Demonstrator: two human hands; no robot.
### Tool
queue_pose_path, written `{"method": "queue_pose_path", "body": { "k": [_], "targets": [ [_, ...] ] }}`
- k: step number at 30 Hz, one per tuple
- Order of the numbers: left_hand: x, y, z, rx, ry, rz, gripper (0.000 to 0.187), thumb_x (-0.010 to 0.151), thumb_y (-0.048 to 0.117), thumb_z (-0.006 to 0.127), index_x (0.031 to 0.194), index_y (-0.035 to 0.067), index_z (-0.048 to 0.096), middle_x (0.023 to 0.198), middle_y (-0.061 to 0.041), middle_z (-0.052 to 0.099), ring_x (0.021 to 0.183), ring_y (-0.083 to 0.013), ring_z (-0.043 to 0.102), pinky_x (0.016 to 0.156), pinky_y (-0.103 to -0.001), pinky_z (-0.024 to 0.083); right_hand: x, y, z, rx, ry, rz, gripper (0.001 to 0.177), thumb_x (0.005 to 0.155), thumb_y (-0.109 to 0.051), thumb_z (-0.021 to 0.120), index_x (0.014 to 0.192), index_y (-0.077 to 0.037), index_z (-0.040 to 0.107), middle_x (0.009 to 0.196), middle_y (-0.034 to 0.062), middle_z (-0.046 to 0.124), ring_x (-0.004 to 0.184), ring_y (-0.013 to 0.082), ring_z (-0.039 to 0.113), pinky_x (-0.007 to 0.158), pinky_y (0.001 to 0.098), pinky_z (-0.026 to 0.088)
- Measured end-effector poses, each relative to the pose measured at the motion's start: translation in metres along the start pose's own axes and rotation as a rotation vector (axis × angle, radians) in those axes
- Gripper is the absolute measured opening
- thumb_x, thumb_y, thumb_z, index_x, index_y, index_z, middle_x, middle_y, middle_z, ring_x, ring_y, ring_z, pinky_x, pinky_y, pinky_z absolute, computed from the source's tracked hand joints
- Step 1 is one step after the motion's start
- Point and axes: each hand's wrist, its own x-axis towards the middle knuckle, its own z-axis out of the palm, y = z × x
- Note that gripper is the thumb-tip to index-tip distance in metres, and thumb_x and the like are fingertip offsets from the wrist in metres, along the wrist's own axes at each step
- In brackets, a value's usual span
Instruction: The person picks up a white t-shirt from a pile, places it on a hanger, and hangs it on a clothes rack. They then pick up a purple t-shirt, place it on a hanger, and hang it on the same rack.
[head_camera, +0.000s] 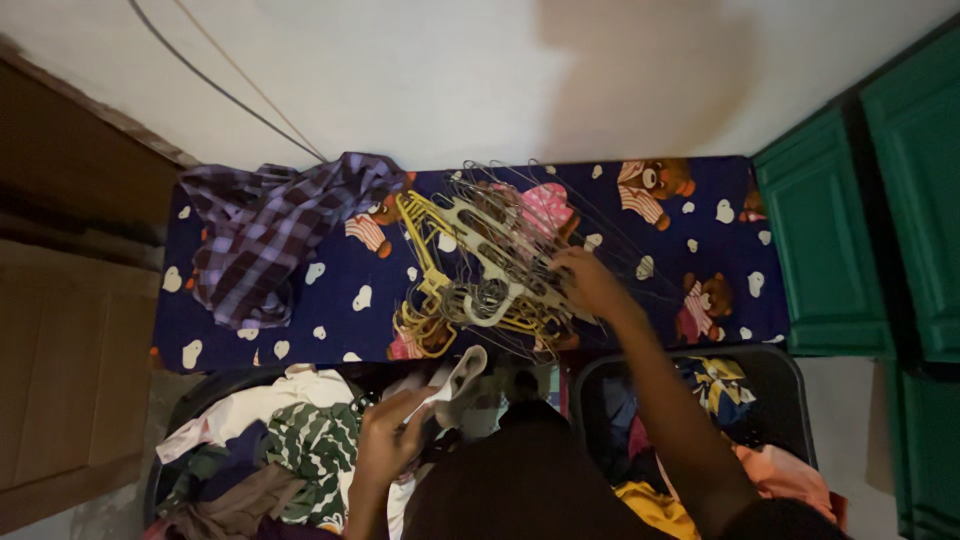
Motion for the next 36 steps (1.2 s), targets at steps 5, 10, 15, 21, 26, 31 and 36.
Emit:
{"method": "queue_pose_path", "body": {
  "k": [5, 10, 15, 21, 26, 31, 36],
  "targets": [
    [-0.006, 0.0, 0.003, 0.02, -0.003, -0.141, 0.026, 0.085, 0.001, 0.071, 0.108, 0.007, 0.081, 0.073, -0.011, 0.073, 0.055, -0.0197, 0.066, 0.05, -0.034, 0.05, 0.018, -0.047, -0.003, 0.091, -0.103, 0.157, 0.035, 0.089, -0.007, 0.072, 0.123, -0.006, 0.066, 0.128, 0.0156, 0.063, 0.118, 0.0333, 0.063, 0.099, 0.0424, 0.05],
    [-0.01, 0.008, 0.001, 0.042, 0.071, -0.075, 0.026, 0.084, 0.0, 0.072, 0.108, 0.007, 0.08, 0.077, -0.01, 0.074, 0.059, -0.018, 0.067, 0.054, -0.033, 0.052, 0.038, -0.062, 0.003, 0.051, -0.122, 0.04, 0.037, 0.085, -0.008, 0.075, 0.121, -0.005, 0.068, 0.117, 0.0157, 0.07, 0.105, 0.0294, 0.07, 0.091, 0.0404, 0.055],
    [-0.017, 0.01, 0.0, 0.016, 0.075, -0.142, 0.025, 0.084, 0.0, 0.072, 0.107, 0.008, 0.081, 0.076, -0.01, 0.077, 0.059, -0.0172, 0.07, 0.053, -0.031, 0.054, 0.05, -0.055, 0.018, -0.008, -0.144, -0.019, 0.021, 0.084, -0.013, 0.079, 0.104, -0.007, 0.077, 0.104, 0.0137, 0.078, 0.091, 0.0263, 0.076, 0.084, 0.0396, 0.058],
    [-0.029, 0.014, 0.002, -0.005, 0.241, -0.066, 0.016, 0.088, 0.001, 0.07, 0.103, 0.002, 0.076, 0.1, -0.017, 0.076, 0.085, -0.0252, 0.076, 0.061, -0.032, 0.061, 0.047, -0.044, 0.022, 0.074, 0.138, 0.037, 0.015, 0.087, -0.006, 0.074, 0.102, -0.006, 0.078, 0.111, 0.014, 0.077, 0.091, 0.0236, 0.075, 0.082, 0.0369, 0.058],
    [-0.043, 0.019, -0.004, 0.05, 0.172, -0.207, 0.011, 0.091, 0.004, 0.067, 0.099, 0.001, 0.073, 0.093, -0.015, 0.075, 0.079, -0.0303, 0.075, 0.067, -0.036, 0.057, 0.037, -0.045, -0.005, 0.063, 0.491, 0.19, 0.014, 0.094, -0.007, 0.072, 0.108, -0.003, 0.073, 0.098, 0.0151, 0.074, 0.083, 0.0236, 0.073, 0.076, 0.0357, 0.056],
    [-0.054, 0.025, -0.017, 0.1, 0.178, -0.107, 0.015, 0.091, -0.001, 0.059, 0.1, 0.002, 0.07, 0.097, -0.015, 0.072, 0.084, -0.0351, 0.073, 0.071, -0.038, 0.056, 0.009, -0.084, -0.051, 0.086, 0.645, 0.1, 0.014, 0.102, -0.01, 0.07, 0.113, -0.003, 0.074, 0.092, 0.0125, 0.074, 0.082, 0.0204, 0.072, 0.076, 0.0317, 0.055],
    [-0.064, 0.02, -0.027, 0.097, 0.157, 0.012, 0.015, 0.091, -0.003, 0.059, 0.102, 0.002, 0.068, 0.102, -0.016, 0.07, 0.088, -0.0383, 0.071, 0.072, -0.04, 0.056, -0.055, -0.129, -0.072, 0.112, 0.59, -0.051, 0.013, 0.108, -0.003, 0.063, 0.117, 0.003, 0.072, 0.098, 0.0106, 0.074, 0.091, 0.017, 0.07, 0.084, 0.0298, 0.055]
  ]
}}
